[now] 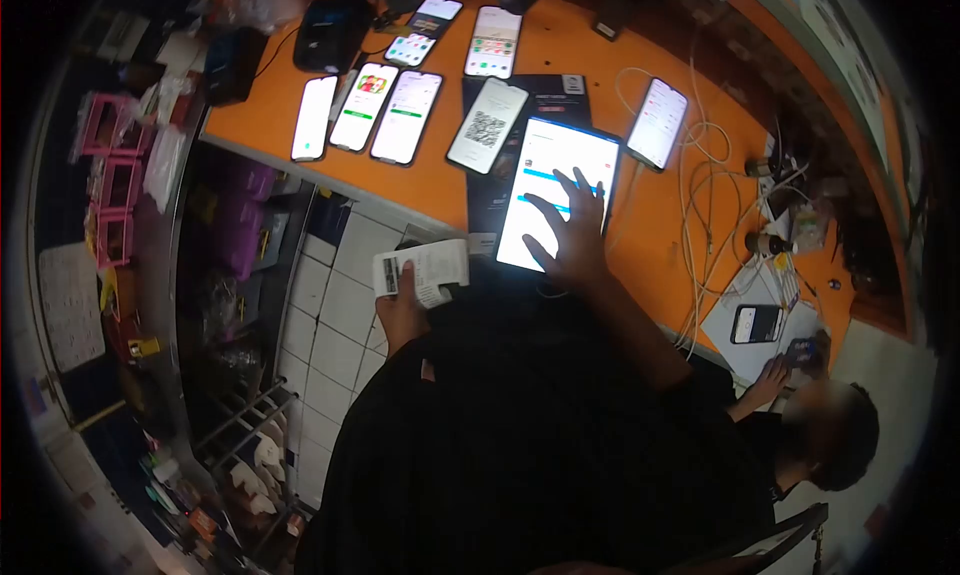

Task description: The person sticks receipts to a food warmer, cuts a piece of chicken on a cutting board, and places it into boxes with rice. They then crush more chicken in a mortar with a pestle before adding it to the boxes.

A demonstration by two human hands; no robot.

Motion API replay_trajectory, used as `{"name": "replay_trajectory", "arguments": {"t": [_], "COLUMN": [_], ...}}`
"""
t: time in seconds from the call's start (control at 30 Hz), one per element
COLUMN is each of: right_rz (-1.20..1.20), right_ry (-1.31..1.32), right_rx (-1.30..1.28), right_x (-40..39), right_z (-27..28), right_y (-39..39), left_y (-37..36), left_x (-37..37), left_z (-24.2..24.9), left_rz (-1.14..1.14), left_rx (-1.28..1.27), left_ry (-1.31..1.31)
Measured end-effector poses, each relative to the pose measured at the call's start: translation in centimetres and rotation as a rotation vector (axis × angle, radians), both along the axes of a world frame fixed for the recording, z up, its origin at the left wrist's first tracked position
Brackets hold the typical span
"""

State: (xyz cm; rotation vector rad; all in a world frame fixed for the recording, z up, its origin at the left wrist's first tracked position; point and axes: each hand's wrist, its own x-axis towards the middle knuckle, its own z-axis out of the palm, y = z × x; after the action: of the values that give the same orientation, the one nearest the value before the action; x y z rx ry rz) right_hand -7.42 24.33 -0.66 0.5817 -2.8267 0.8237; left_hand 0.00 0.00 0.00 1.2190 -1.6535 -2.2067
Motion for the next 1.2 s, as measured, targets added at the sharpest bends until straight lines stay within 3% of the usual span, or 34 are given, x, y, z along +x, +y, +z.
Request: {"name": "replay_trajectory", "arguments": {"t": [0.07,0.1,0.17,0.23,0.27,0.33,0.37,0.43,0.47,0.53,0.57,0.63,0.73,0.83,0.93,0.97,1.03,1.13,1.2], "right_rz": [0.117,0.215,0.475,0.669,0.755,0.876,0.853,1.004,0.982,1.068,1.113,1.134,1.419,1.628,1.666,1.657,1.696,1.733,1.792], "right_ry": [-0.149,-0.392,-0.671,-1.025,-1.053,-1.119,-1.210,-1.021,-1.231,-1.399,-1.364,-1.456,-1.432,-1.236,-1.408,-1.481,-1.482,-1.504,-1.432], "right_rx": [-0.266,-0.286,-0.550,-0.471,-0.508,-0.439,-0.433,-0.132,-0.257,-0.319,-0.199,-0.040,0.152,0.266,0.246,0.248,0.212,0.103,-0.008], "right_x": [1.3,-0.7,0.0,-0.1,-0.4,0.0,0.5,1.2,2.1,5.7,7.3,12.0,17.4,24.1,30.7,33.0,37.6,45.6,51.3], "right_z": [0.6,2.7,4.3,7.0,7.6,4.4,6.4,8.5,5.3,7.3,7.3,8.7,7.9,5.0,3.5,3.0,1.1,0.4,0.3], "right_y": [-1.5,-2.7,-8.1,-13.1,-15.3,-19.9,-22.7,-29.3,-32.5,-39.9,-43.5,-50.2,-56.7,-63.0,-67.8,-69.4,-72.4,-76.4,-79.5], "left_y": [0.0,0.3,-2.7,-4.4,-5.7,-10.3,-12.6,-17.3,-19.9,-24.3,-26.5,-30.2,-32.9,-33.2,-33.5,-33.6,-34.2,-36.4,-39.7], "left_x": [1.2,-0.6,1.4,2.7,3.0,5.1,6.4,8.7,10.2,14.5,17.0,22.1,28.9,35.0,40.2,42.4,45.9,51.7,55.6], "left_z": [1.7,-0.4,-0.7,-0.4,-0.3,0.8,-0.1,-2.2,-2.4,3.0,3.5,4.3,3.4,4.2,2.2,1.8,-0.4,1.2,-0.2], "left_rz": [-0.202,-0.306,-0.582,-0.483,-0.406,-0.464,-0.447,-0.310,-0.211,-0.005,0.058,0.250,0.366,0.722,0.996,0.984,1.138,1.264,1.519], "left_rx": [-0.133,-0.076,-0.254,-0.077,-0.017,-0.030,-0.166,-0.059,0.186,0.198,0.023,-0.032,-0.321,-0.230,-0.285,-0.442,-0.220,0.097,0.091], "left_ry": [-0.096,-0.008,0.068,0.266,0.391,0.270,0.359,0.558,0.714,0.587,0.506,0.583,0.235,0.423,0.154,0.006,0.303,-0.001,0.122]}}
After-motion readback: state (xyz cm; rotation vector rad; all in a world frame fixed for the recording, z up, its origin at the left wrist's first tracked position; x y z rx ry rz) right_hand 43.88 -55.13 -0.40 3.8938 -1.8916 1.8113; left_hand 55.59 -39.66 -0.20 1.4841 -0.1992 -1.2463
